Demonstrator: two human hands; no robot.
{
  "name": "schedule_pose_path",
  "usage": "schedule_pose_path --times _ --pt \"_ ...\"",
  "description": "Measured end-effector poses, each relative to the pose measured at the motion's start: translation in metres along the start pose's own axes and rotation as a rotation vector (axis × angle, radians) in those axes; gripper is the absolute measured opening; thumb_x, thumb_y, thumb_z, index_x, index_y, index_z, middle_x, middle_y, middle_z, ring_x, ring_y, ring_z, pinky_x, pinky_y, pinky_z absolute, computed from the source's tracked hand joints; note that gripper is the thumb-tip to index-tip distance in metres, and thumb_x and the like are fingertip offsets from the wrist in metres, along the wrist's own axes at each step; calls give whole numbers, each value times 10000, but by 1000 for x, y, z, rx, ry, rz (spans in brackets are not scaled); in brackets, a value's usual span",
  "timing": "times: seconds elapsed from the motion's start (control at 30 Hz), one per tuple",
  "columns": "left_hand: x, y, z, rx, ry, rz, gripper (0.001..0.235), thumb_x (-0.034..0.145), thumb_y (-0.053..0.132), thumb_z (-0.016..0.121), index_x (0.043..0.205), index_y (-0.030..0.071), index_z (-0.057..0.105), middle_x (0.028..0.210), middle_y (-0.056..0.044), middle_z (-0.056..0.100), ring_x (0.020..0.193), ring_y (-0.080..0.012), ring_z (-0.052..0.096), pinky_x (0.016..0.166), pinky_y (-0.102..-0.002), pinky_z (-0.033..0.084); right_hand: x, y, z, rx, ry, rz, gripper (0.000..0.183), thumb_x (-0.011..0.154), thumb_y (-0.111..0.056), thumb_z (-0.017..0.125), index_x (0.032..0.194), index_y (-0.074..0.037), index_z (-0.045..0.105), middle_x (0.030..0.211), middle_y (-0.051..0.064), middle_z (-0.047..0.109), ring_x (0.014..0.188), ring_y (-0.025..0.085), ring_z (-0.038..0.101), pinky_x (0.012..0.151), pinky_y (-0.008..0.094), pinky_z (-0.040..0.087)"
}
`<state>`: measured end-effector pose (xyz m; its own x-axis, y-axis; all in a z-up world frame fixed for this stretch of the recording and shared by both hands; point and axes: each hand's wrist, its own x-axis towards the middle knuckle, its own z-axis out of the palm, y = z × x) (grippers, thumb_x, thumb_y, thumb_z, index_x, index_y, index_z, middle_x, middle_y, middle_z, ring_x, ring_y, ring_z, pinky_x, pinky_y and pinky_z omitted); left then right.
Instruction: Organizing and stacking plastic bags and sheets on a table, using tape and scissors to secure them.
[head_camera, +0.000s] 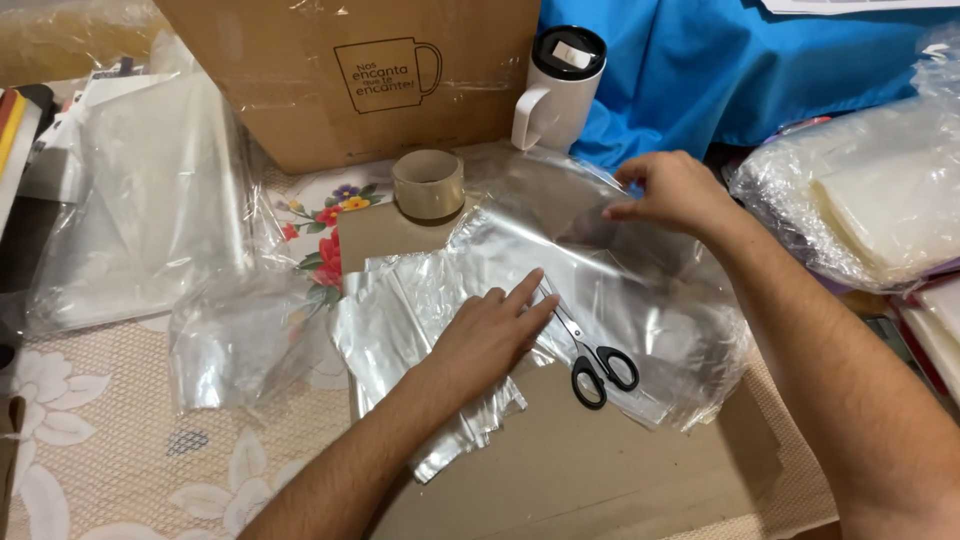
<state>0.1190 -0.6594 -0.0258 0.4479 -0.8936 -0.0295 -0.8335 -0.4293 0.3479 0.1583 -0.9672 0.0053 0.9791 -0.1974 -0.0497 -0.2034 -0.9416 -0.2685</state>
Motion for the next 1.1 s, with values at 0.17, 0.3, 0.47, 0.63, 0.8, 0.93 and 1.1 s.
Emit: schedule_pose_path --times 0.17,0.3,0.47,0.63,0.8,0.93,1.1 --pt "-9 -15 27 234 -29 -96 477 1044 282 465 1477 82 476 1499 -202 482 1242 -373 527 1008 -472 414 -7 4 3 -324 127 -59 540 773 -512 816 1217 -210 755 1158 75 727 1045 296 721 822 426 596" --pt "-9 -32 48 348 34 -103 466 1018 324 539 1357 7 580 1330 -236 609 1136 -337 599 955 -444 436 -11 10 2 -177 41 79 630 740 -594 811 1187 -155 748 1029 77 763 1027 346 714 831 484 570" --pt "-11 -12 33 426 93 -67 326 937 321 666 982 3 720 819 -120 658 842 -255 605 790 -401 449 -2 17 18 -50 -155 225 613 685 -646 805 1097 -193 788 1063 143 771 1109 388 686 903 494 539" --pt "-6 -10 33 233 63 -109 384 922 319 657 1106 -16 692 867 -162 691 876 -290 631 800 -418 455 -10 -2 10 148 -169 200 491 691 -489 852 1027 -134 810 999 160 788 1063 386 702 888 469 536" --pt "-3 -4 27 121 -3 -145 536 941 308 602 1356 -30 580 995 -204 718 964 -331 641 859 -459 460 -10 -4 8 130 43 41 467 733 -349 899 1093 -92 751 1029 136 749 1055 380 684 873 488 533" --pt "-4 5 25 93 -5 -165 518 960 259 588 1357 -72 565 991 -232 713 963 -339 643 867 -444 457 -18 -6 12 -62 -171 137 483 684 -579 846 1000 -216 805 958 73 793 1045 347 712 897 455 552" --pt "-6 7 23 109 23 -178 530 960 266 603 1363 -76 562 1012 -237 714 984 -348 641 882 -450 451 -29 -27 1 -55 -152 74 380 786 -474 790 1025 -180 823 943 120 801 1001 374 729 874 463 564"
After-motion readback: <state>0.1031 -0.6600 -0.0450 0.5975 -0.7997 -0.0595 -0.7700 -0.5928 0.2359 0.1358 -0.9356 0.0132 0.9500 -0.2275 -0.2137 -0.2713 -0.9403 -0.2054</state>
